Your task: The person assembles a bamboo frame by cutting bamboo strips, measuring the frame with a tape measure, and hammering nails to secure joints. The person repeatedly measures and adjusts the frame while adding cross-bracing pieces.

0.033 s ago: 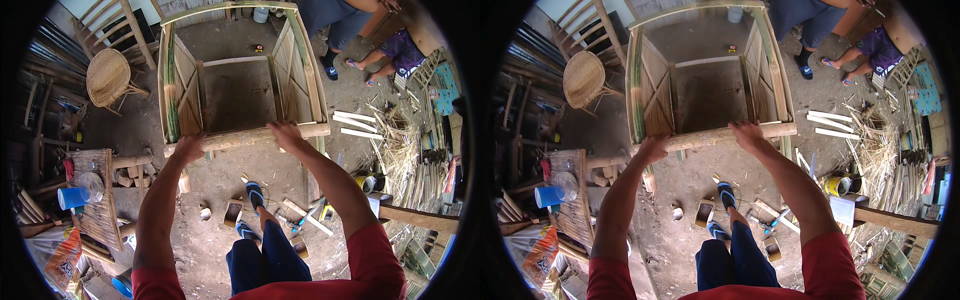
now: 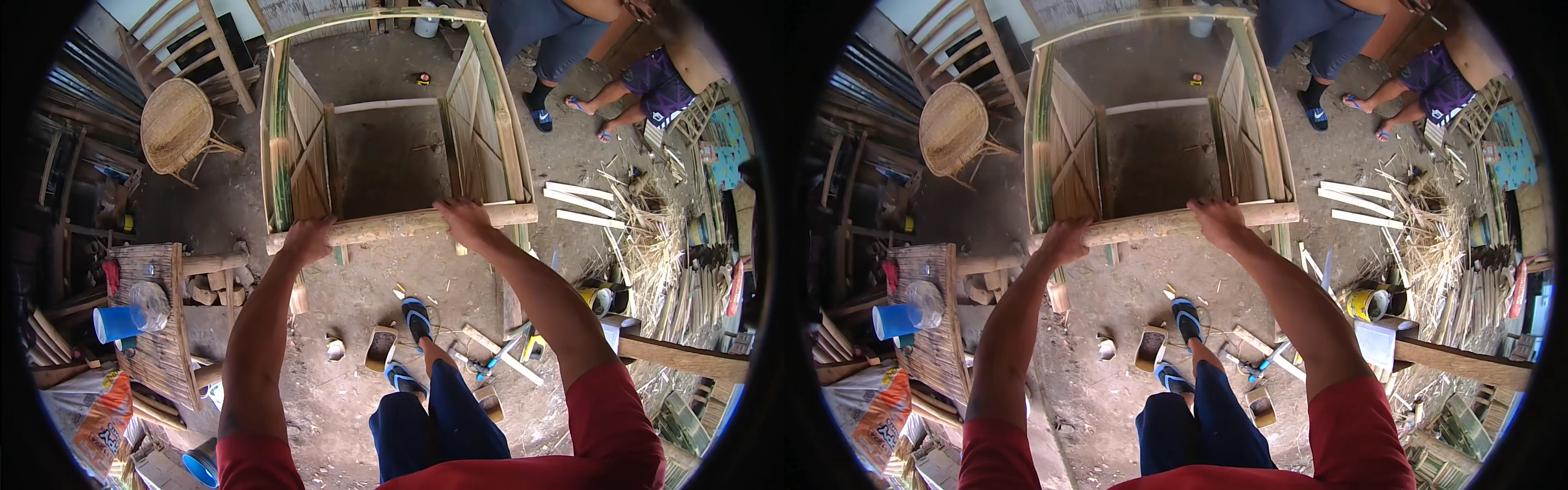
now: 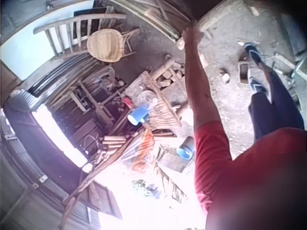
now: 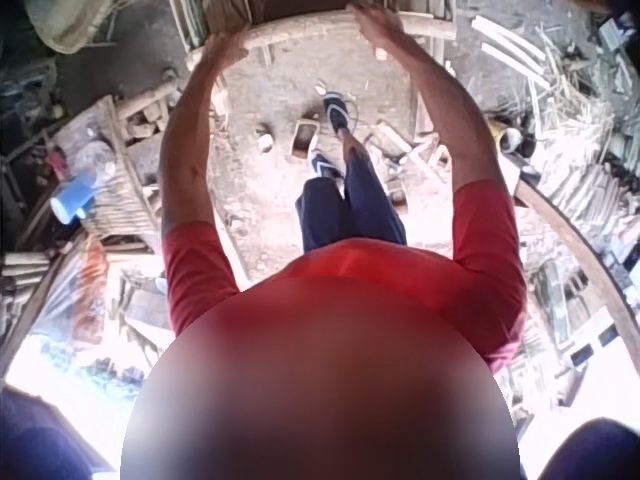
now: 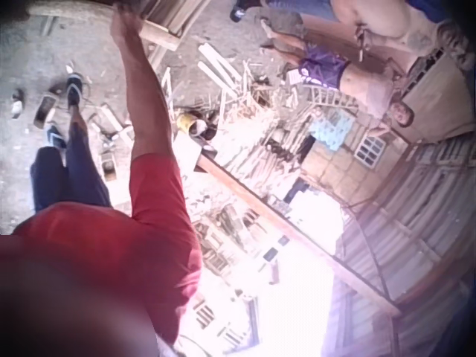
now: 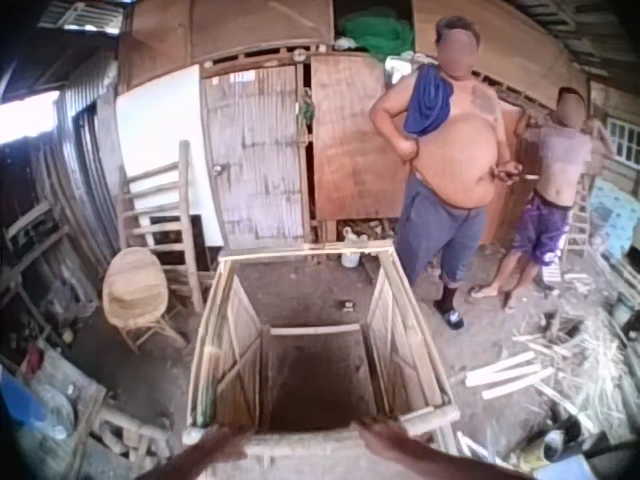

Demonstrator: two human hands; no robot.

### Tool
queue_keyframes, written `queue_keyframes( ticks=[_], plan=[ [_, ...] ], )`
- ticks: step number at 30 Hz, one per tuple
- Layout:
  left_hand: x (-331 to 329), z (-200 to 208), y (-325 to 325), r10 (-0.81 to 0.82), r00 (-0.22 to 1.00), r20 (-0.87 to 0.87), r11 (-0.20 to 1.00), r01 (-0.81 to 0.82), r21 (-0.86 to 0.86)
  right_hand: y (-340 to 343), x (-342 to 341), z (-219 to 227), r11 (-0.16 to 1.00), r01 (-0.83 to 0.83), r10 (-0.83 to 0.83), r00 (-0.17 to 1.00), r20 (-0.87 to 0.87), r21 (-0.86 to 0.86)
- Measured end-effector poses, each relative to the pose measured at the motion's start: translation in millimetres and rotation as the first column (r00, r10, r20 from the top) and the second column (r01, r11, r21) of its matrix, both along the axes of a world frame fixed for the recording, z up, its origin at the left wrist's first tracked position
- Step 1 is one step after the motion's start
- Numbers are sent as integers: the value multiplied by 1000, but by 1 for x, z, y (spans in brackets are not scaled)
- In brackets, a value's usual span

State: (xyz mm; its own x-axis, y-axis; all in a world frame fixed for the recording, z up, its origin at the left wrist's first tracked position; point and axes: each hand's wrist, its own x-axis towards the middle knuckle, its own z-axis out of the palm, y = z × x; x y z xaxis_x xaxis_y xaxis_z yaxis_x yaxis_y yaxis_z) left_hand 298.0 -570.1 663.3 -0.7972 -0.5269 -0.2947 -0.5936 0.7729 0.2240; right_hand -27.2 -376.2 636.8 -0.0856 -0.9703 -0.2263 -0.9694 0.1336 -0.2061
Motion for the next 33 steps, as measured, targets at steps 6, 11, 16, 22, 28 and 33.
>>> queue_keyframes(
  ticks=[6,11,16,22,28,33],
  plan=[
    [-30,0,-25,-63,998,-11,996,64,68,-1,-28,5,992,113,-120,984,133,65],
    [-25,10,0,-36,999,29,987,31,160,18,-18,5,999,43,-43,999,2,-23],
    [-8,-1,2,-23,977,-211,991,49,123,2,1,35,992,57,-48,995,-87,112],
    [11,11,-29,126,887,-445,917,67,393,-121,77,61,990,77,-126,847,516,114],
    [141,12,-96,580,651,-490,747,-185,638,-237,240,48,896,442,-326,588,740,44],
    [285,-63,-175,725,643,-246,568,-358,741,-302,307,29,634,772,-678,537,502,30]
  ],
)
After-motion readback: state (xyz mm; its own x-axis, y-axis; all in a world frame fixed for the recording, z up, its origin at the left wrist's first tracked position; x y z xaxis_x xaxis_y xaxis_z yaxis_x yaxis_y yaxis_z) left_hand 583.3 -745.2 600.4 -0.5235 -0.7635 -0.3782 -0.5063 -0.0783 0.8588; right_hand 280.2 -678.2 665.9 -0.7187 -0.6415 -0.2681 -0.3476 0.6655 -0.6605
